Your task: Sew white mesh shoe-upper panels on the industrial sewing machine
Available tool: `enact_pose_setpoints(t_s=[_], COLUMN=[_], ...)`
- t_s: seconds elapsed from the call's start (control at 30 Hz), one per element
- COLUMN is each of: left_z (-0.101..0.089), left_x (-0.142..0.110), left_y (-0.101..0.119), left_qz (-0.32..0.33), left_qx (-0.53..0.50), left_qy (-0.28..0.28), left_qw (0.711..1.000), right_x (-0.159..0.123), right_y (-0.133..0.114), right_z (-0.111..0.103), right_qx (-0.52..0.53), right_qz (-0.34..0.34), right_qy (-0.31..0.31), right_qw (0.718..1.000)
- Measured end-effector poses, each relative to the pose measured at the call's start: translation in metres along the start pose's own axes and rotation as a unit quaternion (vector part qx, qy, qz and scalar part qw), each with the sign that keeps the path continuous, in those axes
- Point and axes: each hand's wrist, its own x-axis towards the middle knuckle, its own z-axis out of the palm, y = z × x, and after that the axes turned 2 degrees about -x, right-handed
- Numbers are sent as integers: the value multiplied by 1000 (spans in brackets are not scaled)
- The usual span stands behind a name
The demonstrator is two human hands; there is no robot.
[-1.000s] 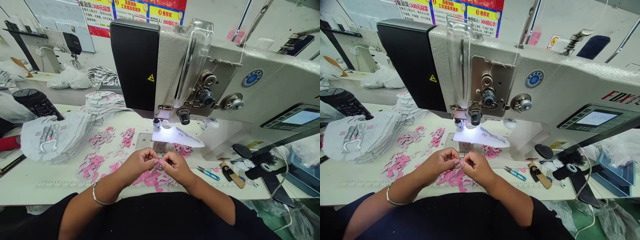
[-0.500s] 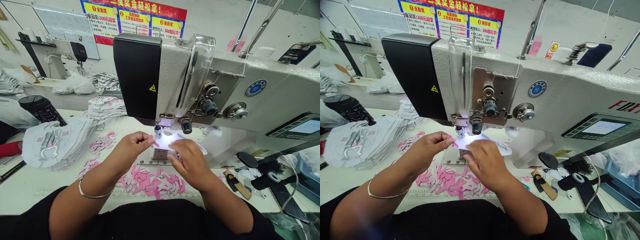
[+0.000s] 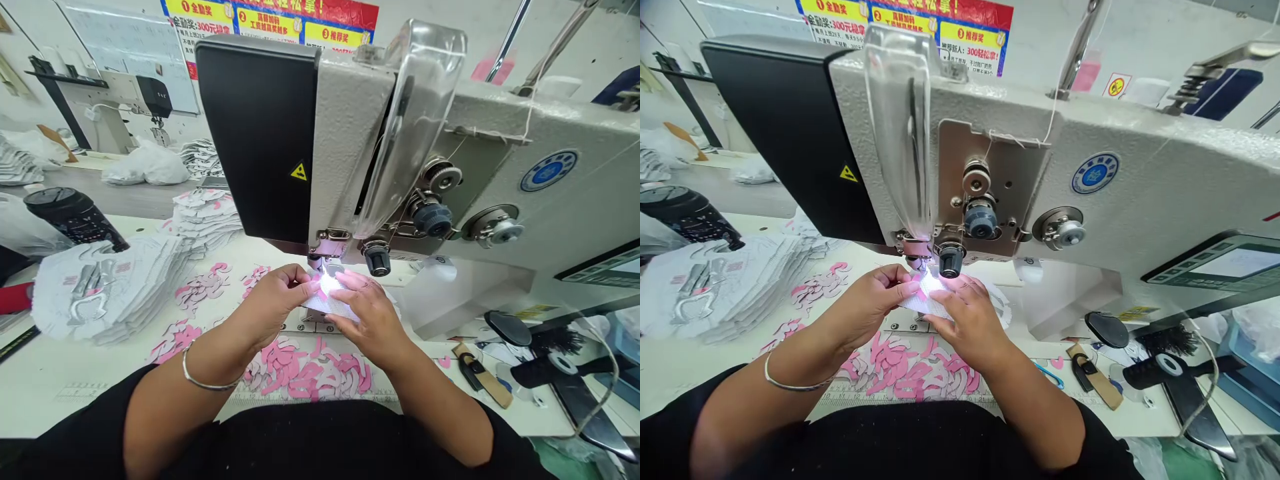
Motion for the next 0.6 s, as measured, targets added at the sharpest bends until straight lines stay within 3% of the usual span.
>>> enact_pose_setpoints(t_s=[0.37, 0.6], left_z=[-4, -2], left_x=[4, 4], left_y=[-1, 0], left_qz=[27, 17], left_qx=[145, 99], left_qy=[8, 5], left_qw=[989, 995], right_x=[-2, -2], right_y=[2, 4], right_z=[3, 0], right_qx=[-16, -36], right_qz=[-38, -53], right_qy=[17, -2], right_qw=[999, 998])
